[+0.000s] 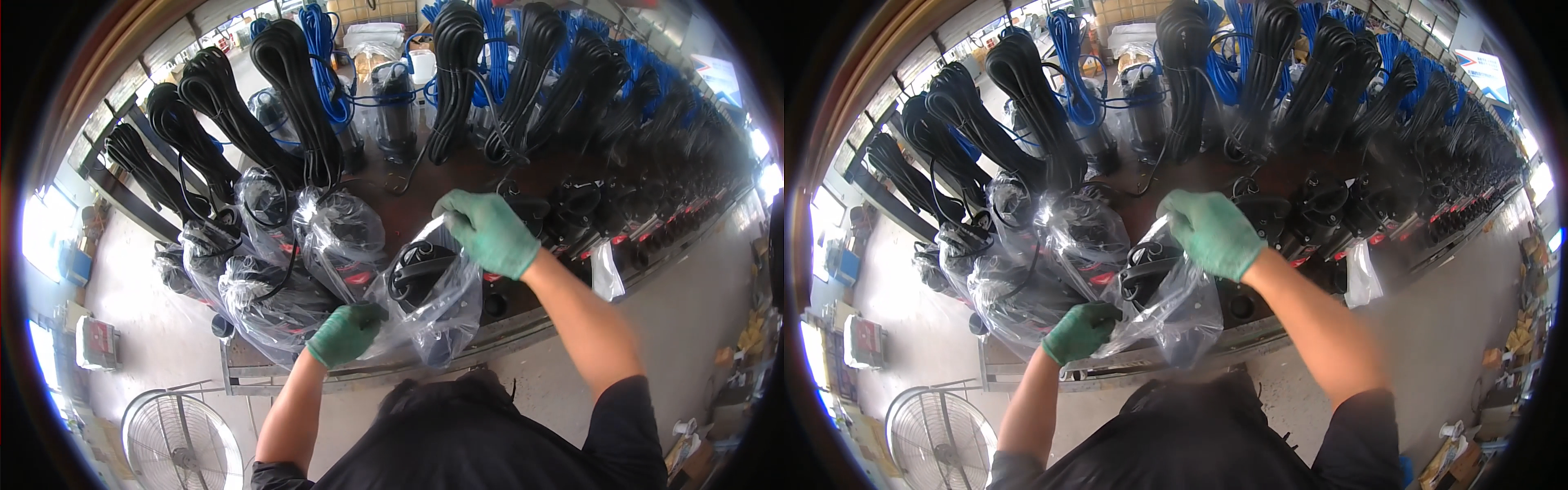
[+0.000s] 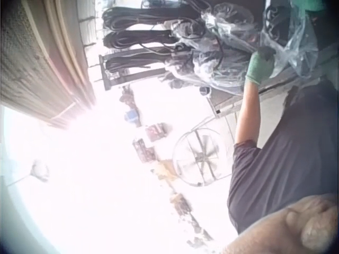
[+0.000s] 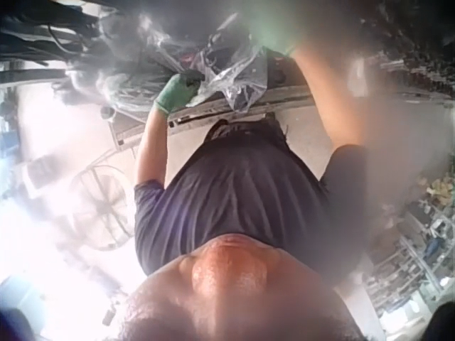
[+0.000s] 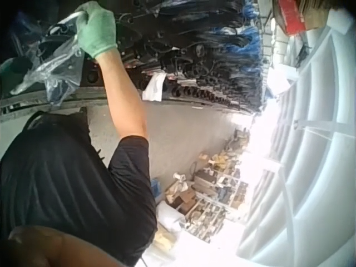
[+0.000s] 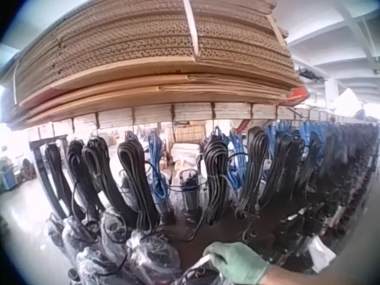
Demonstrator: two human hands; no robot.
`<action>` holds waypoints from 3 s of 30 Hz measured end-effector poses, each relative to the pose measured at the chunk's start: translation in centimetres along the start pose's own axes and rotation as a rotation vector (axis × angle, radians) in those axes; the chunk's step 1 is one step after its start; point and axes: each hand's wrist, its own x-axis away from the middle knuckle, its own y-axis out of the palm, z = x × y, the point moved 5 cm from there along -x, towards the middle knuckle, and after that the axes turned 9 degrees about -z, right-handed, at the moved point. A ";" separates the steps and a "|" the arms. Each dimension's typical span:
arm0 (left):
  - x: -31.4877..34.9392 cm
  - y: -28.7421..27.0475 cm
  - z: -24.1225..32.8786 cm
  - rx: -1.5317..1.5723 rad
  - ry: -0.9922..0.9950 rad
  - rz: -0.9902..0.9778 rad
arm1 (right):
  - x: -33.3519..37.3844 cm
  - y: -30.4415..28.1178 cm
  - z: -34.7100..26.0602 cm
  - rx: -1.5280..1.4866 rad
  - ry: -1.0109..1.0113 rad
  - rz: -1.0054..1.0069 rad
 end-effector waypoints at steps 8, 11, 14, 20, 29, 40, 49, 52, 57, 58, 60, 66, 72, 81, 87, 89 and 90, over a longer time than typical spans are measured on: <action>-5.5 -2.0 1.0 0.860 -0.035 0.125 | 6.5 1.5 1.2 -0.391 -0.093 0.254; -6.8 -1.5 0.3 0.905 -0.033 0.127 | 7.6 2.0 -0.4 -0.365 -0.145 0.075; -5.9 -2.2 2.0 0.878 0.040 0.362 | 9.7 2.3 -1.3 -0.162 -0.158 -0.001; -3.5 -2.4 4.8 0.566 0.109 0.366 | 12.1 5.8 -2.4 0.642 -0.184 0.049; -2.6 -2.1 10.4 0.330 0.233 0.158 | 9.5 5.9 -2.8 0.713 -0.510 0.211; -1.5 -0.9 7.8 1.146 0.369 0.080 | 8.2 7.5 -0.6 -0.490 0.028 0.213; -1.7 0.8 8.1 0.002 0.567 0.448 | 11.2 13.1 1.5 -1.983 0.251 0.275; -3.0 1.0 10.1 -0.187 0.532 0.598 | 12.1 12.9 2.5 -0.780 -0.010 0.256; -4.1 1.8 13.4 -0.500 0.513 0.694 | 13.4 11.2 -1.2 0.173 0.029 0.386; -4.1 1.7 13.0 -0.509 0.502 0.696 | 13.4 10.0 -1.4 0.157 0.102 0.423; -4.1 1.5 13.3 -0.482 0.486 0.689 | 12.5 7.9 -1.5 0.395 -0.073 0.456; -3.9 0.1 14.1 -0.243 0.481 0.511 | 10.7 7.9 0.6 0.287 -0.257 0.236; -3.3 -1.1 12.0 -0.082 0.491 0.343 | 9.4 8.5 2.2 -0.177 -0.047 0.410; -5.8 1.2 12.4 -0.408 0.521 0.471 | 7.8 8.2 4.1 -0.061 0.362 0.289; -8.3 0.2 11.5 -0.423 0.364 0.469 | 10.6 7.4 2.7 -0.166 0.001 0.244; -8.2 0.4 12.0 -0.430 0.402 0.515 | 11.5 6.7 1.8 -0.024 -0.056 0.250; -8.2 0.6 12.0 -0.438 0.400 0.531 | 11.0 6.6 2.9 0.016 -0.123 0.321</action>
